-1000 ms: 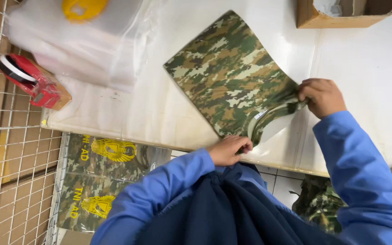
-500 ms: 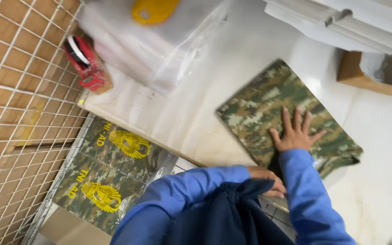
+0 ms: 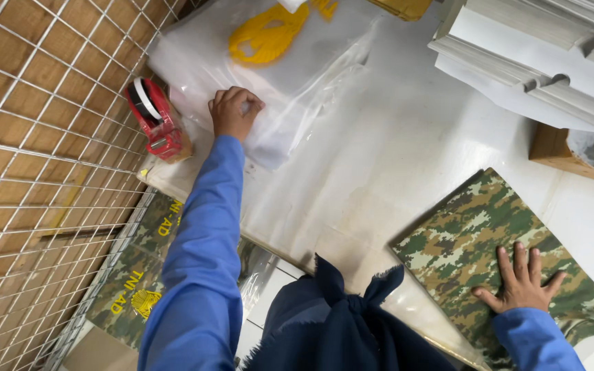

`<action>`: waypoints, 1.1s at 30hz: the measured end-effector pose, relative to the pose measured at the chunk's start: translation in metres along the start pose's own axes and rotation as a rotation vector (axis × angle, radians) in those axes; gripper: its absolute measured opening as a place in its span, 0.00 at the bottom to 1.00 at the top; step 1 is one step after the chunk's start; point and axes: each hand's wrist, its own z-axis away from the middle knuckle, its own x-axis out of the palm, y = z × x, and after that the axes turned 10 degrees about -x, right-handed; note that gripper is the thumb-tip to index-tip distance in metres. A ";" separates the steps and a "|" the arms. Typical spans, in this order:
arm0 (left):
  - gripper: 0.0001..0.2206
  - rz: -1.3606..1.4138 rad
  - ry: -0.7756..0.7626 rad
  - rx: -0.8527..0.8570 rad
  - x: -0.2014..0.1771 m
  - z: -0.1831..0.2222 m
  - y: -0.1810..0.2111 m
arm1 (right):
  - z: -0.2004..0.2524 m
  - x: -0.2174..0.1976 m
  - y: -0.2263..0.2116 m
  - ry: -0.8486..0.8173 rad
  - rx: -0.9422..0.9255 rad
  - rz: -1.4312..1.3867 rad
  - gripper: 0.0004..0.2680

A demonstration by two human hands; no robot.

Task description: The person folds camouflage-patterned shirts by placing a white card in the center, folding the sleeves and sides over the card, and kemudian sliding each folded shirt into a clear plastic bag.

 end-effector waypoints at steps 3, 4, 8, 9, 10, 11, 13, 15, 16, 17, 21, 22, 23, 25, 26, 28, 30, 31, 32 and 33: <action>0.08 -0.080 -0.165 -0.154 -0.005 -0.031 0.009 | -0.003 0.001 0.003 -0.011 -0.007 -0.009 0.42; 0.10 -0.144 -0.316 -0.299 -0.009 -0.042 0.014 | -0.001 0.001 0.003 -0.011 -0.010 -0.009 0.42; 0.16 -0.048 -0.191 -0.164 0.003 -0.065 0.061 | -0.023 -0.029 -0.035 0.000 0.051 -0.049 0.41; 0.15 0.013 -0.242 -0.061 0.022 -0.056 0.089 | -0.038 -0.050 -0.061 0.118 0.129 -0.240 0.37; 0.16 0.074 -0.292 0.042 0.041 -0.047 0.118 | -0.054 -0.071 -0.086 0.237 0.208 -0.429 0.33; 0.16 0.082 -0.314 0.048 0.059 -0.022 0.153 | -0.082 -0.085 -0.126 0.226 0.229 -0.424 0.33; 0.12 0.252 -0.431 0.117 0.092 0.024 0.226 | -0.133 -0.132 -0.210 0.404 0.043 -1.296 0.43; 0.12 0.229 -0.506 0.086 0.110 0.051 0.256 | -0.169 -0.093 -0.241 0.361 0.059 -1.535 0.43; 0.12 0.197 -0.568 0.041 0.118 0.065 0.269 | -0.189 -0.074 -0.258 0.305 0.054 -1.780 0.42; 0.12 0.199 -0.573 0.049 0.125 0.073 0.271 | -0.196 -0.062 -0.263 0.313 0.061 -1.779 0.42; 0.10 0.249 -0.557 -0.019 0.141 0.101 0.248 | -0.212 -0.020 -0.269 0.280 0.405 -1.675 0.06; 0.11 0.326 -0.554 -0.007 0.143 0.106 0.239 | -0.214 -0.011 -0.264 0.308 0.357 -1.480 0.05; 0.11 0.323 -0.557 -0.010 0.134 0.130 0.221 | -0.209 -0.001 -0.259 0.304 0.361 -1.482 0.05; 0.11 0.430 -0.420 0.100 0.115 0.172 0.188 | -0.204 0.015 -0.248 0.320 0.389 -1.478 0.04; 0.11 0.430 -0.419 0.108 0.112 0.189 0.171 | -0.210 0.014 -0.247 0.329 0.389 -1.479 0.04; 0.21 0.243 -0.450 0.126 0.102 0.234 0.135 | -0.208 0.016 -0.249 0.244 0.598 -1.707 0.05; 0.14 0.300 -0.499 0.027 0.103 0.234 0.126 | -0.201 0.011 -0.255 0.225 0.601 -1.738 0.06; 0.09 0.359 -0.540 -0.067 0.104 0.231 0.122 | -0.203 0.007 -0.257 0.215 0.595 -1.768 0.06; 0.09 0.357 -0.537 -0.065 0.105 0.221 0.120 | -0.204 0.003 -0.256 0.216 0.593 -1.770 0.06; 0.07 0.425 -0.559 -0.209 0.105 0.215 0.117 | -0.201 0.001 -0.255 0.224 0.656 -1.950 0.07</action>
